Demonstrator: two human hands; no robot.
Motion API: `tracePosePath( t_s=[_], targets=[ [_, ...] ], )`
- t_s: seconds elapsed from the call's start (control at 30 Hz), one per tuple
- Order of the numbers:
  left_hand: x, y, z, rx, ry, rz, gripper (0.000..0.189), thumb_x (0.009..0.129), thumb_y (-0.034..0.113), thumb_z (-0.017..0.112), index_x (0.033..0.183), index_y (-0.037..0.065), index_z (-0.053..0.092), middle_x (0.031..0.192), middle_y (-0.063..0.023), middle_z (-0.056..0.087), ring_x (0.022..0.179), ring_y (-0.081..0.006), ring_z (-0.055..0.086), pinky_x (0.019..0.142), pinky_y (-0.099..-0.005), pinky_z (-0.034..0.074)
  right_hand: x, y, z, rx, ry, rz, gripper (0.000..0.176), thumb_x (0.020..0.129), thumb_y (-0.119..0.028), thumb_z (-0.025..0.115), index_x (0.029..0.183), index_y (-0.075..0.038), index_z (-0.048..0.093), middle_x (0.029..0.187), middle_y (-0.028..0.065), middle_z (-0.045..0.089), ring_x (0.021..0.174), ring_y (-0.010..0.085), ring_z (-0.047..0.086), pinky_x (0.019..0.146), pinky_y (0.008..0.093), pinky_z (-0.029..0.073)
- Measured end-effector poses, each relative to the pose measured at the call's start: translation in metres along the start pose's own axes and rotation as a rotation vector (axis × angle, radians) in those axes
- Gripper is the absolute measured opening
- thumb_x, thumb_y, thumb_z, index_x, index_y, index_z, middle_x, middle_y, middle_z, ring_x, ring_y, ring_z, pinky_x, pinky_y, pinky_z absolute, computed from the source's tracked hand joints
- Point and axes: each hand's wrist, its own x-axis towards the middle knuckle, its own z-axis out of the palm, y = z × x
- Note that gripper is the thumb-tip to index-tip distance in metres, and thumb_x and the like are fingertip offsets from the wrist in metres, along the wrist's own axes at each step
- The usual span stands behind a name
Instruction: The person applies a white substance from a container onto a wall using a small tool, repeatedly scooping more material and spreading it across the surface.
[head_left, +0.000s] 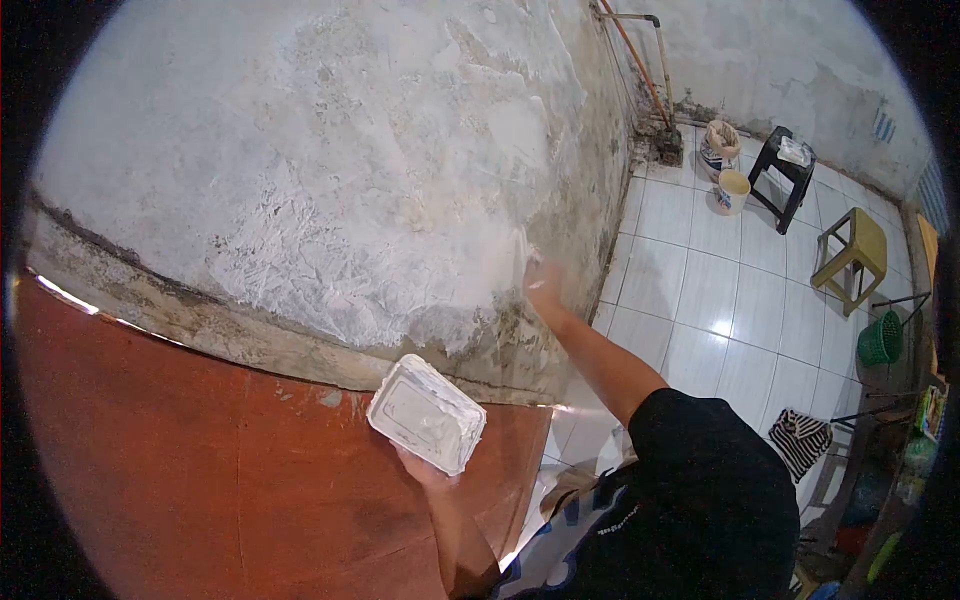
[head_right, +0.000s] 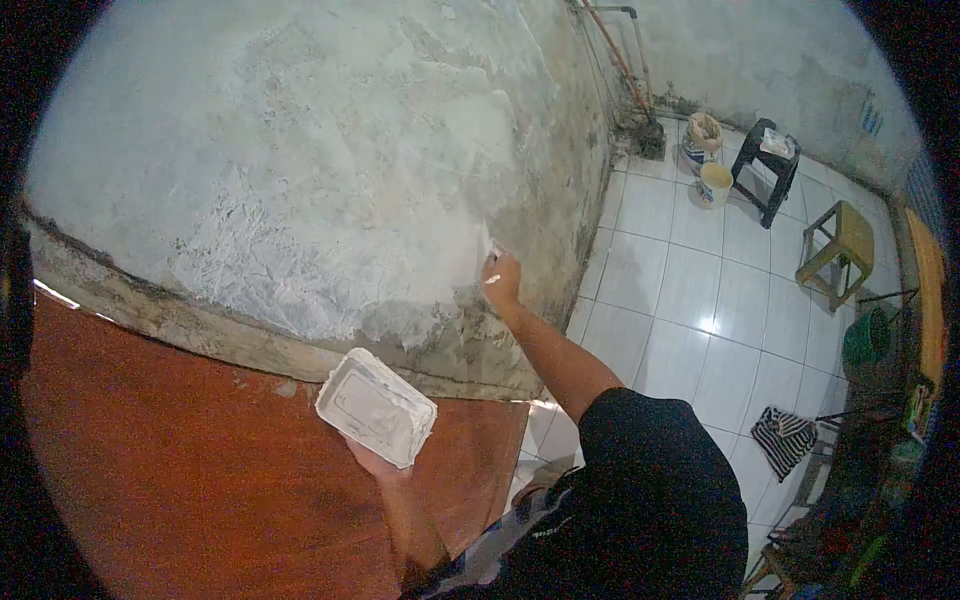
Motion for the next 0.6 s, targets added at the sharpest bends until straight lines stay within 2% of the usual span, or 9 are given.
tracePosePath(
  t_s=[0.07, 0.13, 0.2, 0.27, 0.33, 0.37, 0.43, 0.53, 0.6],
  targets=[
    [-0.001, 0.0, 0.002, -0.006, -0.04, -0.002, 0.06, 0.092, 0.05, 0.032, 0.14, 0.015, 0.027, 0.141, -0.008, 0.033, 0.124, -0.0305, 0.039, 0.101, -0.0485, 0.036, -0.01, -0.024, -0.002, 0.085, -0.038, 0.071, 0.024, 0.082, -0.007, 0.049, 0.098, 0.007, 0.059, 0.075, 0.0267, 0.06, 0.071, 0.0392, 0.061, 0.063, 0.0446, 0.046],
    [0.002, 0.001, 0.005, -0.06, -0.277, -0.034, 0.059, 0.092, 0.049, 0.032, 0.14, 0.014, 0.026, 0.141, -0.0081, 0.033, 0.123, -0.03, 0.04, 0.101, -0.0473, 0.036, -0.037, -0.057, -0.01, 0.343, 0.167, -0.109, 0.022, 0.084, -0.013, 0.047, 0.087, 0.004, 0.061, 0.075, 0.0281, 0.058, 0.072, 0.0442, 0.057, 0.066, 0.0477, 0.044],
    [0.001, 0.001, 0.004, -0.068, -0.282, -0.037, 0.059, 0.092, 0.049, 0.032, 0.14, 0.014, 0.026, 0.14, -0.0082, 0.033, 0.123, -0.0301, 0.04, 0.101, -0.0473, 0.036, -0.066, -0.086, -0.029, 0.289, -0.051, -0.024, 0.019, 0.082, -0.007, 0.048, 0.089, 0.006, 0.06, 0.08, 0.0284, 0.058, 0.075, 0.0449, 0.056, 0.066, 0.0484, 0.044],
    [-0.001, -0.001, 0.003, -0.08, -0.291, -0.04, 0.06, 0.092, 0.049, 0.032, 0.14, 0.014, 0.026, 0.14, -0.0083, 0.034, 0.123, -0.0301, 0.04, 0.101, -0.0472, 0.037, -0.099, -0.104, -0.048, 0.146, -0.297, -0.091, 0.019, 0.081, -0.005, 0.048, 0.094, 0.005, 0.059, 0.082, 0.0277, 0.058, 0.077, 0.0455, 0.055, 0.067, 0.0487, 0.044],
    [-0.003, -0.004, 0.002, 0.03, -0.039, 0.04, 0.06, 0.092, 0.05, 0.031, 0.14, 0.014, 0.026, 0.14, -0.0086, 0.034, 0.123, -0.0306, 0.04, 0.101, -0.047, 0.037, -0.14, -0.104, -0.038, 0.21, -0.136, -0.22, 0.02, 0.08, -0.006, 0.05, 0.095, 0.005, 0.059, 0.079, 0.0271, 0.059, 0.075, 0.0455, 0.055, 0.067, 0.0491, 0.043],
    [-0.002, -0.004, 0.003, 0.029, -0.04, 0.04, 0.06, 0.092, 0.05, 0.031, 0.14, 0.014, 0.026, 0.14, -0.0086, 0.034, 0.123, -0.0306, 0.04, 0.101, -0.047, 0.037, -0.154, -0.102, -0.042, 0.209, -0.135, -0.222, 0.02, 0.08, -0.006, 0.05, 0.095, 0.005, 0.059, 0.079, 0.0271, 0.059, 0.075, 0.0455, 0.055, 0.067, 0.0491, 0.043],
    [0.0, -0.003, 0.007, 0.079, 0.025, 0.066, 0.06, 0.092, 0.05, 0.031, 0.14, 0.014, 0.026, 0.139, -0.0088, 0.035, 0.123, -0.0307, 0.041, 0.101, -0.0473, 0.037, -0.17, -0.098, -0.054, 0.421, -0.139, -0.382, 0.022, 0.08, -0.008, 0.05, 0.096, 0.003, 0.06, 0.074, 0.0261, 0.058, 0.071, 0.0455, 0.055, 0.067, 0.0495, 0.043],
    [-0.001, 0.0, 0.008, 0.025, 0.039, 0.077, 0.061, 0.091, 0.051, 0.032, 0.14, 0.014, 0.027, 0.139, -0.0087, 0.035, 0.122, -0.0312, 0.041, 0.1, -0.0479, 0.036, -0.172, -0.088, -0.066, 0.276, -0.177, -0.336, 0.022, 0.08, -0.01, 0.05, 0.096, 0.003, 0.06, 0.074, 0.0255, 0.058, 0.072, 0.0444, 0.056, 0.067, 0.0475, 0.044],
    [0.0, 0.005, 0.002, -0.028, 0.096, 0.046, 0.061, 0.091, 0.051, 0.033, 0.14, 0.014, 0.027, 0.14, -0.0086, 0.035, 0.123, -0.0311, 0.041, 0.101, -0.0483, 0.036, -0.148, -0.086, -0.069, 0.296, -0.137, -0.29, 0.021, 0.081, -0.01, 0.05, 0.094, 0.003, 0.061, 0.073, 0.0251, 0.058, 0.071, 0.0436, 0.056, 0.065, 0.0467, 0.044]
  ],
)
